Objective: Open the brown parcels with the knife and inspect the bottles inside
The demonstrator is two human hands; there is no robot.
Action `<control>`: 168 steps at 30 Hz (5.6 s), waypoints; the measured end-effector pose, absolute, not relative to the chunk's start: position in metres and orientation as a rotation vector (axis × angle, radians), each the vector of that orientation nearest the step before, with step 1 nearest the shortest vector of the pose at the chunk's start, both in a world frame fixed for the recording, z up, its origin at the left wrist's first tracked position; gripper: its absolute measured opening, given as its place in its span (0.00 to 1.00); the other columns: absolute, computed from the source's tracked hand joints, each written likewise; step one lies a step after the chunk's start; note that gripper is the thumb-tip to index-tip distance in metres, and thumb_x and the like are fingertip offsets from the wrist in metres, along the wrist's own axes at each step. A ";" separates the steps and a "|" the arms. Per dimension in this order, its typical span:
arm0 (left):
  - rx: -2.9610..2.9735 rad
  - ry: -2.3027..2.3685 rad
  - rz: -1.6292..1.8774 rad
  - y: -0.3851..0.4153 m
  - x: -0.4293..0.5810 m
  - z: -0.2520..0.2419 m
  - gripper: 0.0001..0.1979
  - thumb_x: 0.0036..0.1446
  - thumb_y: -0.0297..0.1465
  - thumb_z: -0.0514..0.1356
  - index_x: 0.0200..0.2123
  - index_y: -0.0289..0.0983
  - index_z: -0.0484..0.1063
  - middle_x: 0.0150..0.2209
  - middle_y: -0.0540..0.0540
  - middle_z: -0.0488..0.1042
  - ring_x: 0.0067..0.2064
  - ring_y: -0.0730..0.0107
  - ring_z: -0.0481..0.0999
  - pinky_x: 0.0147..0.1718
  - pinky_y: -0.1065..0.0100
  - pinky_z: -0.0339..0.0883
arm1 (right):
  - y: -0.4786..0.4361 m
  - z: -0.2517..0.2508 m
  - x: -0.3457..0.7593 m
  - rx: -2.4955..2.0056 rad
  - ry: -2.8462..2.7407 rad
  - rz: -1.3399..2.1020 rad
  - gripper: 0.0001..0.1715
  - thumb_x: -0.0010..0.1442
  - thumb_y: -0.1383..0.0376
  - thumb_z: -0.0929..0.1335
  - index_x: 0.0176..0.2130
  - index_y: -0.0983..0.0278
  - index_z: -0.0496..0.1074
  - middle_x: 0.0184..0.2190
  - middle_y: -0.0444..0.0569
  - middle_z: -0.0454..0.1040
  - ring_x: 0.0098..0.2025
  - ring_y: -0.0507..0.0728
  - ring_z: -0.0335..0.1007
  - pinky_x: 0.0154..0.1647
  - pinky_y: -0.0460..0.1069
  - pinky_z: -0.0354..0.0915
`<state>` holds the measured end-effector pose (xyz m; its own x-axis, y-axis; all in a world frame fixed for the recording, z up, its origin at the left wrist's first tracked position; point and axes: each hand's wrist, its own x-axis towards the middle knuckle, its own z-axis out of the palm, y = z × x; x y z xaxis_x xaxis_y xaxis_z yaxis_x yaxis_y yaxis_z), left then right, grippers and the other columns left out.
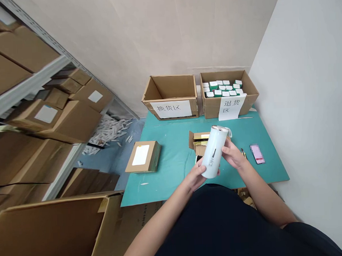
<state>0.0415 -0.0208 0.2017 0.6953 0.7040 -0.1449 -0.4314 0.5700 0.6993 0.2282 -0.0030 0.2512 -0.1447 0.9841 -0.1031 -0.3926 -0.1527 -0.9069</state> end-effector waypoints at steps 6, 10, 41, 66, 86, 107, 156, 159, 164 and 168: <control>0.711 0.463 0.682 -0.021 0.043 0.195 0.43 0.43 0.51 0.74 0.58 0.37 0.69 0.51 0.35 0.77 0.51 0.46 0.78 0.48 0.54 0.70 | -0.005 0.252 0.227 -0.934 -0.935 1.541 0.43 0.41 0.46 0.80 0.53 0.55 0.70 0.43 0.48 0.79 0.48 0.65 0.75 0.46 0.57 0.72; 0.955 0.817 0.983 -0.019 0.048 0.183 0.43 0.37 0.44 0.78 0.56 0.42 0.68 0.57 0.41 0.72 0.59 0.48 0.70 0.55 0.56 0.66 | -0.006 0.248 0.213 -1.049 -0.932 1.309 0.44 0.45 0.46 0.78 0.56 0.56 0.68 0.48 0.50 0.78 0.53 0.66 0.72 0.54 0.58 0.70; 0.573 0.372 0.660 -0.032 0.009 0.162 0.39 0.50 0.55 0.68 0.57 0.35 0.70 0.46 0.36 0.79 0.37 0.57 0.80 0.39 0.56 0.73 | -0.016 0.252 0.208 -0.997 -0.969 1.469 0.54 0.53 0.42 0.75 0.69 0.52 0.53 0.47 0.51 0.76 0.51 0.63 0.74 0.52 0.59 0.72; 0.913 0.648 0.522 -0.045 -0.035 0.125 0.37 0.40 0.42 0.77 0.55 0.40 0.76 0.53 0.42 0.76 0.54 0.52 0.74 0.54 0.56 0.65 | -0.074 0.271 0.218 -1.690 -1.697 1.222 0.46 0.51 0.60 0.77 0.65 0.52 0.63 0.60 0.53 0.71 0.58 0.67 0.69 0.58 0.60 0.66; 1.665 1.500 0.265 0.037 0.006 0.102 0.38 0.56 0.42 0.65 0.67 0.36 0.61 0.61 0.30 0.68 0.56 0.42 0.73 0.50 0.56 0.66 | -0.087 0.252 0.208 -1.797 -1.981 0.811 0.28 0.56 0.61 0.72 0.56 0.55 0.66 0.54 0.53 0.70 0.54 0.66 0.72 0.51 0.58 0.70; 0.995 1.199 0.487 0.053 -0.006 0.054 0.15 0.50 0.37 0.67 0.40 0.36 0.75 0.38 0.45 0.80 0.35 0.65 0.78 0.32 0.67 0.73 | -0.011 0.218 0.198 -1.746 -2.064 0.792 0.32 0.54 0.64 0.74 0.56 0.59 0.64 0.56 0.55 0.69 0.55 0.65 0.70 0.53 0.57 0.68; 0.945 1.096 0.815 0.033 -0.005 0.023 0.22 0.49 0.37 0.68 0.46 0.35 0.75 0.27 0.53 0.70 0.28 0.72 0.71 0.28 0.70 0.70 | -0.025 0.066 0.183 -1.588 -1.801 0.713 0.22 0.64 0.63 0.67 0.58 0.59 0.71 0.56 0.58 0.68 0.57 0.64 0.69 0.56 0.61 0.71; 1.007 1.077 0.776 0.028 -0.005 0.027 0.20 0.53 0.41 0.65 0.46 0.36 0.76 0.29 0.49 0.74 0.31 0.68 0.75 0.30 0.68 0.72 | -0.032 0.047 0.178 -1.582 -1.404 0.901 0.21 0.64 0.59 0.65 0.55 0.59 0.73 0.49 0.54 0.71 0.49 0.60 0.74 0.51 0.57 0.74; 1.274 1.176 0.717 0.031 -0.004 0.027 0.22 0.51 0.32 0.66 0.51 0.37 0.75 0.30 0.52 0.74 0.33 0.69 0.73 0.36 0.68 0.70 | -0.026 0.035 0.176 -1.552 -0.869 1.106 0.30 0.59 0.56 0.68 0.59 0.60 0.68 0.38 0.48 0.73 0.42 0.58 0.76 0.50 0.58 0.75; 1.388 1.247 0.666 0.037 -0.001 0.025 0.35 0.46 0.28 0.68 0.60 0.38 0.69 0.28 0.56 0.69 0.31 0.71 0.70 0.35 0.68 0.66 | -0.007 0.042 0.186 -1.537 -0.726 1.307 0.35 0.57 0.57 0.70 0.62 0.60 0.66 0.31 0.43 0.72 0.34 0.55 0.75 0.43 0.56 0.77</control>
<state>-0.0006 0.0374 0.0254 0.2878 0.9252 -0.2474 0.3088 0.1549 0.9384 0.1860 -0.0070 0.0421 0.2500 0.8864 -0.3896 -0.1381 -0.3657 -0.9204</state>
